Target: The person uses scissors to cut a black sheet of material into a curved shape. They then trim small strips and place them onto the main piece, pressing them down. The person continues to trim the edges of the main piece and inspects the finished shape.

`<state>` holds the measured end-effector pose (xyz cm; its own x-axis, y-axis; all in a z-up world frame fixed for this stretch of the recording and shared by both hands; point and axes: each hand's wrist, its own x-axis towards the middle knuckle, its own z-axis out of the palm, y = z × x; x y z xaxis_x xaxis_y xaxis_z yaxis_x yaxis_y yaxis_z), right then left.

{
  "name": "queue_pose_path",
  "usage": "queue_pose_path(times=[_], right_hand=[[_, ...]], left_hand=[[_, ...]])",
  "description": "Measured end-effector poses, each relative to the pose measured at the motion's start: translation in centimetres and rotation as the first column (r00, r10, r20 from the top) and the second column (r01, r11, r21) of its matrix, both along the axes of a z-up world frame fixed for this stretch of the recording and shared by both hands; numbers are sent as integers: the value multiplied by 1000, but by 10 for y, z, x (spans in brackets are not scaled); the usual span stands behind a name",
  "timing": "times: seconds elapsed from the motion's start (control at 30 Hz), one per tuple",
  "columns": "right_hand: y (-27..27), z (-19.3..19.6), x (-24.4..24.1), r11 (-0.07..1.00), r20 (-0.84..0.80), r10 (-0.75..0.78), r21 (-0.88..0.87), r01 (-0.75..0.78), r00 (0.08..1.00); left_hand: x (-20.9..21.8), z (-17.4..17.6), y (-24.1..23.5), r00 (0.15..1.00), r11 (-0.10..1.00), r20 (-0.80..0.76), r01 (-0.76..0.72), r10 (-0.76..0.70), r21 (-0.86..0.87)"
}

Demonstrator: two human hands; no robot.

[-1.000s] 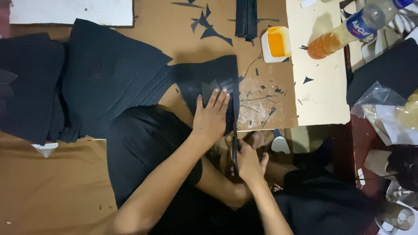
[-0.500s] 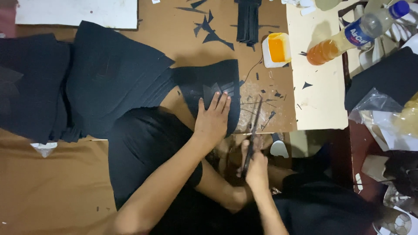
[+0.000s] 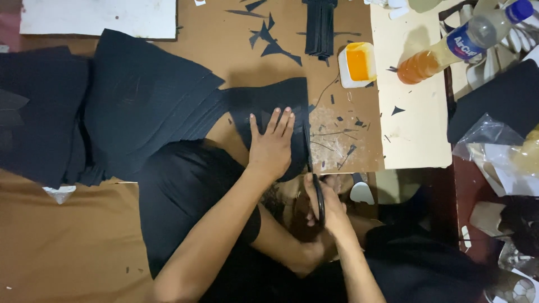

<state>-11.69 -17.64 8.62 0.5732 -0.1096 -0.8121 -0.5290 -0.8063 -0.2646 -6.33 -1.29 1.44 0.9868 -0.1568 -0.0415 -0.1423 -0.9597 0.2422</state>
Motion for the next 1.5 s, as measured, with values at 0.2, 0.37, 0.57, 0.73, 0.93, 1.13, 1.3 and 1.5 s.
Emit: queue_pose_path(times=[0.2,0.37,0.57,0.73,0.93,1.13,1.3,1.5], right_hand=[[11,28,13,972,51,-139,198,126,989],[13,24,14,957,96,-200,234,174,975],[21,39,19,991,226,135,-6,-137,965],[9,35,12,966,218,213,-190,-173,952],[30,79,31,924,169,328,-262,-278,930],[38,77,34,983,69,173,-73,-168,983],[34,78,38,945,1,-192,272,184,981],[15,54,12,844,55,-377,431,319,925]], left_hand=[[3,18,1,991,1000,-133,5,-7,-11],[1,3,1,999,999,-51,-4,2,-36],[2,0,0,1000,999,-17,-13,13,-35],[4,9,-1,996,1000,-84,-8,7,-17],[5,11,-1,995,1000,-103,-7,8,4],[7,4,-3,996,1000,-84,-12,14,19],[7,9,-3,988,1000,-154,-5,10,30],[8,15,-3,983,999,-184,-18,23,33]])
